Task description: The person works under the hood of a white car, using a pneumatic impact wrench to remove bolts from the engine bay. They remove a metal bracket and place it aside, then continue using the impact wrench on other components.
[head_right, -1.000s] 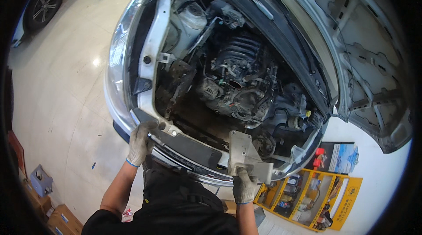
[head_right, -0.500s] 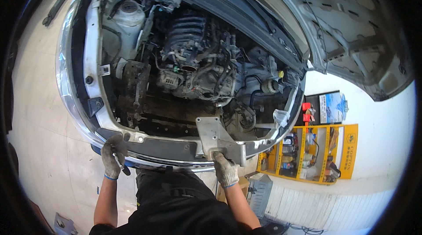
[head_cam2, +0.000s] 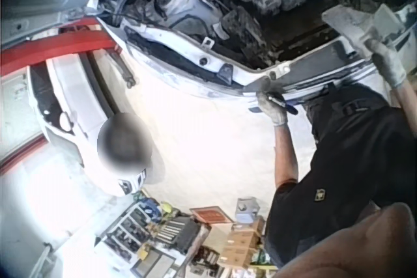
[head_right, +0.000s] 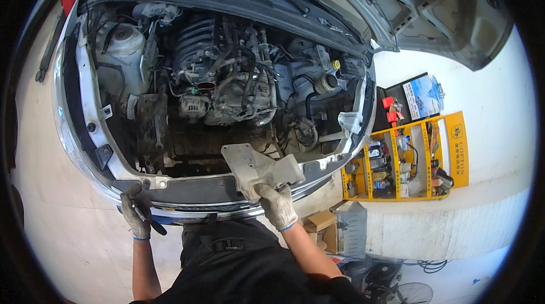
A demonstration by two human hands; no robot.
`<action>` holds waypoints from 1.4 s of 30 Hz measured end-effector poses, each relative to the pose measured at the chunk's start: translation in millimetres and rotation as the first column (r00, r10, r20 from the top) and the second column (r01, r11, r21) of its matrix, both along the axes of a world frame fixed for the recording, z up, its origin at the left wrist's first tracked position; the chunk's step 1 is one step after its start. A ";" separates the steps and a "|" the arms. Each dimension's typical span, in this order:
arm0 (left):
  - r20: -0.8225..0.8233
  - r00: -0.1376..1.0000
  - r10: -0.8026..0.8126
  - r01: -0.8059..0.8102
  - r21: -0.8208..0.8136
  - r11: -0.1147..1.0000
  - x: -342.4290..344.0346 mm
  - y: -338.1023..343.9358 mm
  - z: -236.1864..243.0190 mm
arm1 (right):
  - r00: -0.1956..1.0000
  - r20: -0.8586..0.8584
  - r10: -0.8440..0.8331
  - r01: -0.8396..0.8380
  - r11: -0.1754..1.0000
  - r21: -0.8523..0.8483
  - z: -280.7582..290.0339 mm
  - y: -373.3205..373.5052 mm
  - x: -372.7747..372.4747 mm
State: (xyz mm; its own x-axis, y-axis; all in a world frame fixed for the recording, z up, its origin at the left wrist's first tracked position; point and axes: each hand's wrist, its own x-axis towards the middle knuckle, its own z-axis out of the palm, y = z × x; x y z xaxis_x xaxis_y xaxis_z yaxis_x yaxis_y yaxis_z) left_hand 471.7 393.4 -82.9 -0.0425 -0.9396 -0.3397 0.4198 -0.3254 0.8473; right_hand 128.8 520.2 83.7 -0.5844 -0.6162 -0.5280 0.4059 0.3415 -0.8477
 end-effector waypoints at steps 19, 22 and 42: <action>0.297 0.949 0.103 -0.136 0.091 0.987 -49.2 20.1 39.0 | 0.880 0.467 -0.085 0.253 0.917 -0.309 -13.5 77.0 -107.7; 0.280 0.954 0.104 -0.140 0.112 0.984 -86.7 49.0 61.7 | 0.933 0.337 -0.128 0.227 0.935 -0.274 -27.9 92.7 -136.2; 0.189 0.954 -0.232 0.253 -0.096 0.963 -211.2 124.3 187.6 | 0.935 -0.080 -0.346 0.281 0.859 -0.428 -69.1 78.1 -398.6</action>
State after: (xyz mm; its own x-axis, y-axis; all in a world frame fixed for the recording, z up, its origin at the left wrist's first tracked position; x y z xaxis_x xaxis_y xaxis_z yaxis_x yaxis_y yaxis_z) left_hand 260.5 517.7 104.8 -0.2243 -0.9420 -0.2495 0.1830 -0.2922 0.9387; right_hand -269.9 598.3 14.6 -0.8341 -0.5263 -0.1651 0.2916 -0.1667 -0.9419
